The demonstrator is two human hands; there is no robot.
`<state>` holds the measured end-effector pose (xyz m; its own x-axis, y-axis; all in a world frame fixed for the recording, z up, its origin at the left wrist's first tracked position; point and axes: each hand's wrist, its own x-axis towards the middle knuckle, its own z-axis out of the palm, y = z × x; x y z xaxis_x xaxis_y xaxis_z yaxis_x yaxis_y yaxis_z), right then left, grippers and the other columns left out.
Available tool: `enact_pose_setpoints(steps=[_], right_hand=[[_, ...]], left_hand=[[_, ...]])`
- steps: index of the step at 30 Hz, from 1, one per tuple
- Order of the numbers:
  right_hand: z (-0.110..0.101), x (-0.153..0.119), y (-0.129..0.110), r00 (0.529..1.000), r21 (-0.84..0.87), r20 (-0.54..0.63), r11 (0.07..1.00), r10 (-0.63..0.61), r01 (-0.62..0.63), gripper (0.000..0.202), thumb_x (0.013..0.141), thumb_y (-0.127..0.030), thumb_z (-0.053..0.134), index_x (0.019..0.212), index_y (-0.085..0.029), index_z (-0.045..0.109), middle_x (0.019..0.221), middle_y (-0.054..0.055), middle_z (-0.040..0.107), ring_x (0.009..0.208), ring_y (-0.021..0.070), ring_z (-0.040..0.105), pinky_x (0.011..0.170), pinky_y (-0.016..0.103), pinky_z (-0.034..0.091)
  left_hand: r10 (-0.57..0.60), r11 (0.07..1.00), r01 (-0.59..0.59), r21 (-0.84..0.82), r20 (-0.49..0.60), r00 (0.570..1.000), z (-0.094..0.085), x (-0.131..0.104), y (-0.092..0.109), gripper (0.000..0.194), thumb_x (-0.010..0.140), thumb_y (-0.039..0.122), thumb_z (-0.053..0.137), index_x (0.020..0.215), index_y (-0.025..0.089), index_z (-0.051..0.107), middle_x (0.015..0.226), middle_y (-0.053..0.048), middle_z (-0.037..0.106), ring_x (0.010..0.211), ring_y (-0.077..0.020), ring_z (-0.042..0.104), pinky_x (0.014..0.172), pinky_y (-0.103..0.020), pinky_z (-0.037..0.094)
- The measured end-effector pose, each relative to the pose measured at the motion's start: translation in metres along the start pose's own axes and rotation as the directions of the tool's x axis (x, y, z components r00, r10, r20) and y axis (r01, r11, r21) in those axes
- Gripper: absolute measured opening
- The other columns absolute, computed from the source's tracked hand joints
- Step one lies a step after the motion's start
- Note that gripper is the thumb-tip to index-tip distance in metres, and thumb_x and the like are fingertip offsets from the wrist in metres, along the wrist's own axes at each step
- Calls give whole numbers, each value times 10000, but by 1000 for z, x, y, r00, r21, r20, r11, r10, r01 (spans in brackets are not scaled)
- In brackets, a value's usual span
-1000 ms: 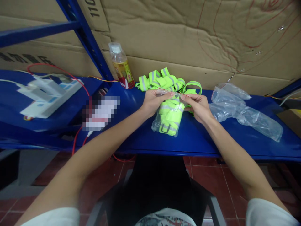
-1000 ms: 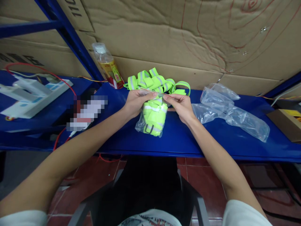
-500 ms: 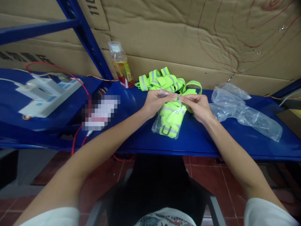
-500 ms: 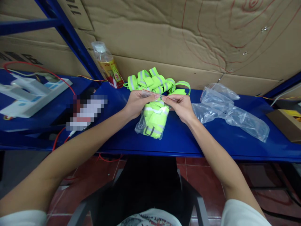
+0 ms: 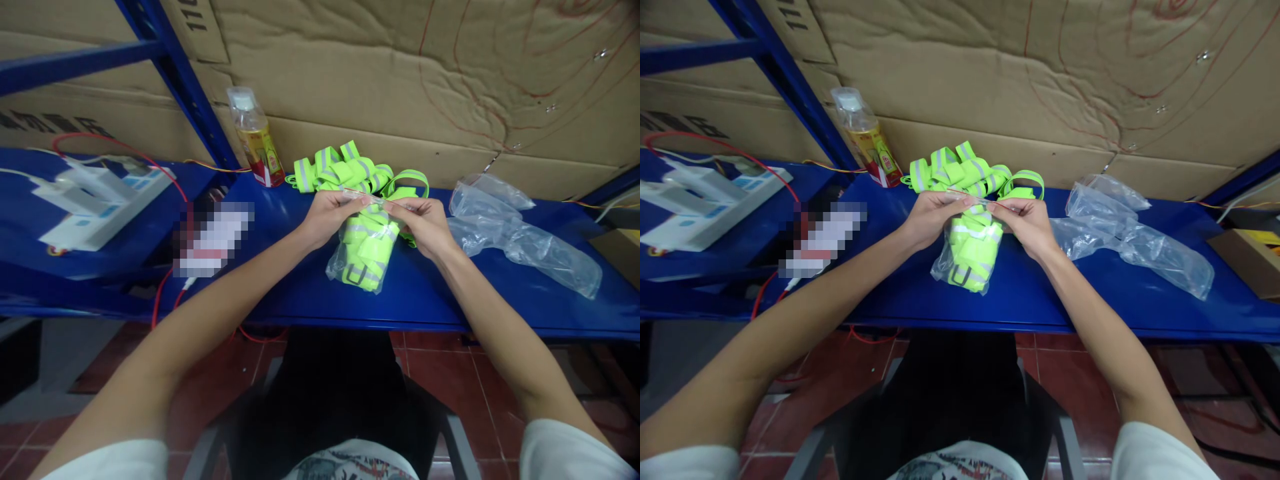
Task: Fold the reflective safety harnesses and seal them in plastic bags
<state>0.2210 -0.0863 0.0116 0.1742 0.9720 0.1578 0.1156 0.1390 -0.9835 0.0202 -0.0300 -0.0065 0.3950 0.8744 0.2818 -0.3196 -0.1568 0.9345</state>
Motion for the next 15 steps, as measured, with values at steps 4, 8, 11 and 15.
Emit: enact_pose_setpoints(steps=[4, 8, 11, 15], right_hand=[[-1, 1, 2, 997, -12, 9, 997, -77, 77, 384, 623, -536, 980, 808, -226, 851, 791, 48, 786, 647, 140, 627, 535, 276, 484], [-4, 5, 2, 994, -22, -12, 993, -112, 112, 405, 581, -546, 995, 777, -228, 840, 737, 34, 765, 600, 130, 589, 521, 280, 449], [-7, 7, 1, 997, 13, -20, 997, -81, 81, 388, 554, -509, 1018, 758, -230, 842, 725, 27, 763, 580, 121, 580, 513, 276, 438], [-8, 7, -2, 1000, 22, -18, 1000, 5, -5, 393, 537, -502, 1032, 745, -230, 839, 701, 25, 752, 553, 125, 580, 482, 272, 422]], left_hand=[[-23, 1000, 23, -1, -31, 999, 4, -3, 1, 366, 699, 497, 968, 876, 191, 873, 960, -79, 844, 913, -189, 773, 895, -340, 618], [-55, 998, 51, -33, -113, 992, 6, -4, 3, 365, 697, 486, 972, 877, 188, 865, 991, -77, 843, 910, -174, 773, 878, -319, 625], [-63, 998, 58, -33, -181, 981, 3, -3, 4, 349, 717, 493, 954, 841, 184, 851, 955, -72, 836, 862, -168, 773, 807, -301, 634], [-32, 999, 37, 20, -209, 977, 0, -2, 4, 322, 742, 469, 939, 845, 179, 845, 975, -78, 838, 859, -164, 782, 769, -281, 638]])
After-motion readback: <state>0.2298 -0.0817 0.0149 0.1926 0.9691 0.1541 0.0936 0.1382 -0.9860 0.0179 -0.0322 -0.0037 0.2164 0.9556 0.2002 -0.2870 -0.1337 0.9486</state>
